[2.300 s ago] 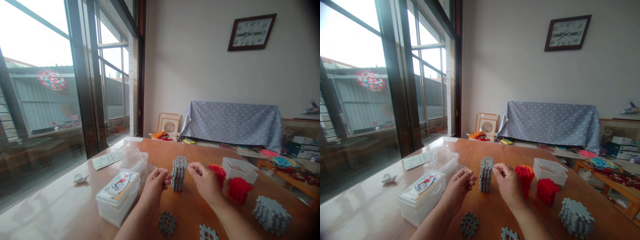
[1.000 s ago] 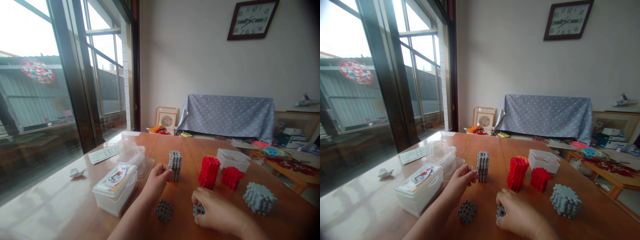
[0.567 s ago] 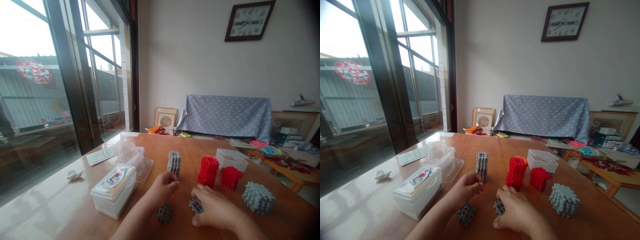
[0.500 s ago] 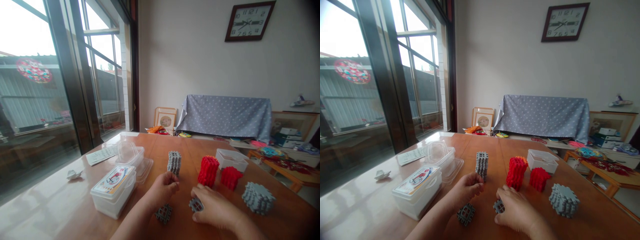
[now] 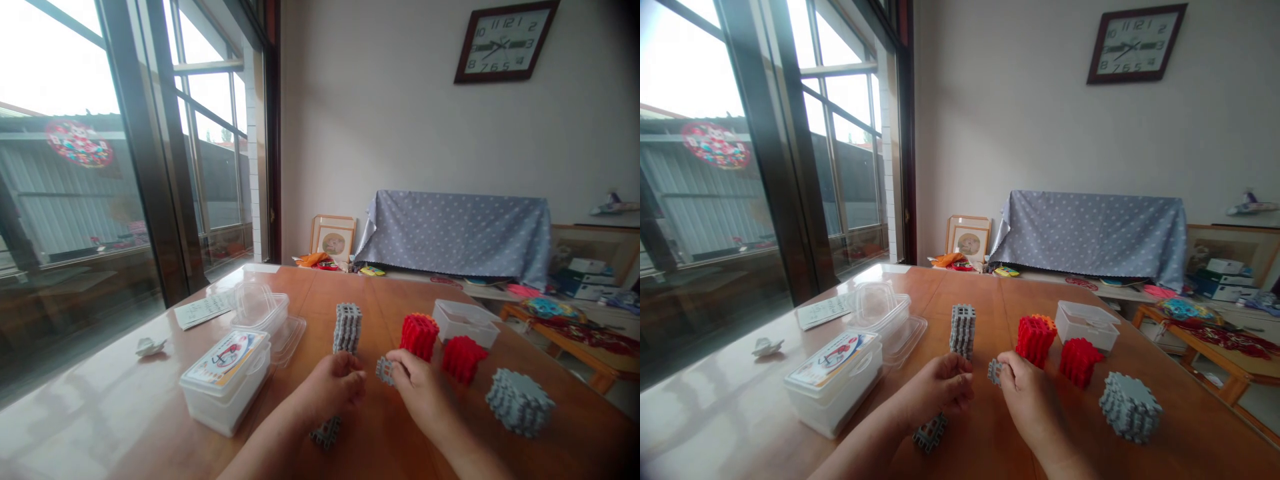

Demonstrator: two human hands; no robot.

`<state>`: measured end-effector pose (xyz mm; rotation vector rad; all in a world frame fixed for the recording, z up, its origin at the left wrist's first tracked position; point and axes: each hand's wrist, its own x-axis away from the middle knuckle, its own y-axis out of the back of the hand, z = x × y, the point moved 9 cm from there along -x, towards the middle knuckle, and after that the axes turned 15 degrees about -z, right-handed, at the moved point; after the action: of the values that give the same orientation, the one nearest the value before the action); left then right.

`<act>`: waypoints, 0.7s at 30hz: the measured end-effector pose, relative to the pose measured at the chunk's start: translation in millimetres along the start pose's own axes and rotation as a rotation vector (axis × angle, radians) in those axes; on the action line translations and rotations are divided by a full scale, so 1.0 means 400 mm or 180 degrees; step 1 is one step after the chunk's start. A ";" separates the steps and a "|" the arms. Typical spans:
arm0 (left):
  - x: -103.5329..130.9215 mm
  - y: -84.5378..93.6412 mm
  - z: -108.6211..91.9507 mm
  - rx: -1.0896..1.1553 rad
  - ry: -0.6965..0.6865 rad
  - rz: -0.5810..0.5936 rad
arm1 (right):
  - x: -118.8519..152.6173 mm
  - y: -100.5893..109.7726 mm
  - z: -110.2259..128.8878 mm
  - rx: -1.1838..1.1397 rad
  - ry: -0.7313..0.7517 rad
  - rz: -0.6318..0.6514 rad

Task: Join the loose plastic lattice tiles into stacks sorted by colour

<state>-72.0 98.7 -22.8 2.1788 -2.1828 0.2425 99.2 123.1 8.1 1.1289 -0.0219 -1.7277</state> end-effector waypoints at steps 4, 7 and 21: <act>-0.007 -0.005 0.017 0.0192 0.0278 0.0019 | 0.015 0.015 0.087 -0.0525 0.0437 -0.0251; -0.014 -0.003 0.008 0.0650 0.0324 0.0104 | 0.033 0.014 0.144 -0.0745 0.0725 -0.0207; -0.022 0.076 -0.070 0.1079 -0.0218 -0.0457 | 0.024 0.032 0.103 -0.0835 0.0390 -0.0449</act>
<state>-104.5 111.3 1.3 2.5392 -2.1376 0.5770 80.2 90.6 30.9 1.0579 0.3580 -1.7224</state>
